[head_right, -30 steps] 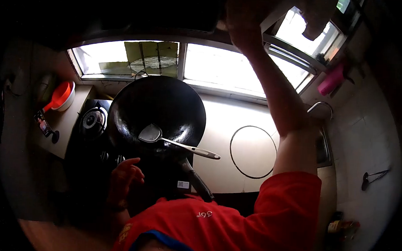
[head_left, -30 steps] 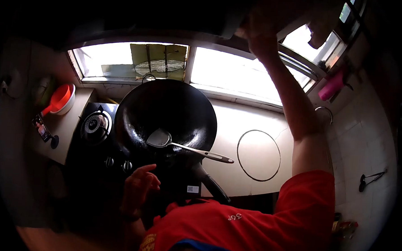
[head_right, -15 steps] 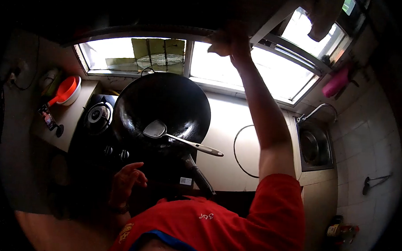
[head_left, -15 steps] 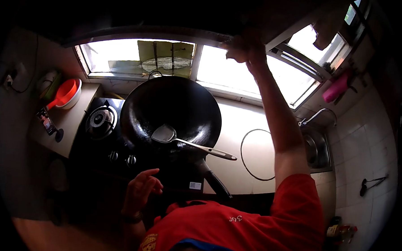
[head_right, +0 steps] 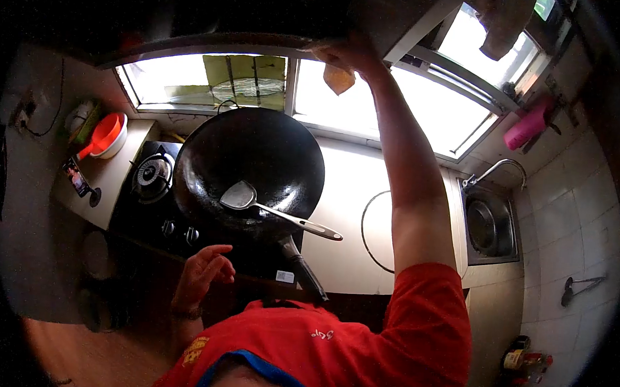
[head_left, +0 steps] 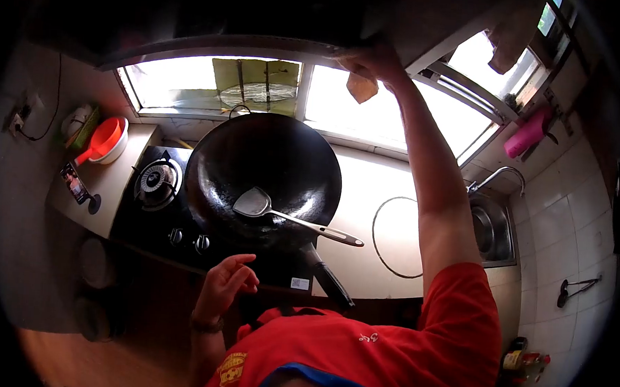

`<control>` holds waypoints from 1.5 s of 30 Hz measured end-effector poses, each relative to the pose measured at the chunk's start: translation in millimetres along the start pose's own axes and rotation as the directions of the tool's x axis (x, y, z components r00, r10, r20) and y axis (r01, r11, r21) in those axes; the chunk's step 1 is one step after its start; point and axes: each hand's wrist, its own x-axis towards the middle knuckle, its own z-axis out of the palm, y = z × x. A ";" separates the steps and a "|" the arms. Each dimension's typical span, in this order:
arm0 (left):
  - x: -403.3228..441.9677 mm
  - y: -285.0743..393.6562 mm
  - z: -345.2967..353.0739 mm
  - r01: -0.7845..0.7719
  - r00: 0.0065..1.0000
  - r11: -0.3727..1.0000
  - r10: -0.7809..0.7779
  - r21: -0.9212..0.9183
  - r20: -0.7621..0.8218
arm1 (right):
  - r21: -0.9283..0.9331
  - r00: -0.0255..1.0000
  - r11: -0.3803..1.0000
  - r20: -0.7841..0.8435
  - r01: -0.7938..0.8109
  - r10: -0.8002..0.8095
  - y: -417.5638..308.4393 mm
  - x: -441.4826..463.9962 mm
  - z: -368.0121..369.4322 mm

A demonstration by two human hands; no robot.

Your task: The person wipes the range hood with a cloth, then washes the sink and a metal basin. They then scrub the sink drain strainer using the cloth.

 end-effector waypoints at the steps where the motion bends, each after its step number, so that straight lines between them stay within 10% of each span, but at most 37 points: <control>1: 2.5 0.8 2.7 0.004 1.000 1.000 -0.004 -0.019 -0.001 | -0.120 1.000 0.993 -0.005 -0.007 0.007 0.5 1.8 -1.1; 5: -2.4 2.9 4.3 -0.051 0.999 0.999 0.051 -0.003 -0.002 | -0.609 0.965 0.749 0.185 0.261 -0.185 31.6 3.3 -11.2; 11: -23.8 -14.3 -10.0 -0.004 0.996 1.000 0.003 -0.009 -0.090 | 0.022 0.973 0.998 -0.220 -0.065 0.068 54.2 -41.7 -22.8; 13: -28.2 -13.1 -13.5 0.004 0.994 0.999 0.000 0.034 -0.108 | 0.649 0.932 0.749 -0.338 0.131 0.130 56.2 -56.0 -13.7; 16: -36.2 -12.8 -22.2 0.040 0.990 0.999 -0.043 -0.030 -0.134 | 0.868 0.807 0.492 -0.340 0.071 0.483 16.2 -68.8 13.5; 27: -57.1 -19.0 -137.8 0.005 0.997 0.999 -0.007 -0.031 -0.077 | 0.863 0.843 0.421 -0.431 0.280 0.323 -90.7 -12.8 108.1; 37: -112.4 -45.4 -327.2 0.041 0.983 0.996 -0.053 -0.073 -0.174 | 0.808 0.866 0.584 -0.346 0.080 0.361 -112.4 67.7 184.1; 45: -113.0 -58.7 -352.8 0.018 0.966 0.973 -0.076 -0.229 -0.247 | 0.795 0.874 0.606 -0.274 -0.029 0.402 -107.2 111.4 247.6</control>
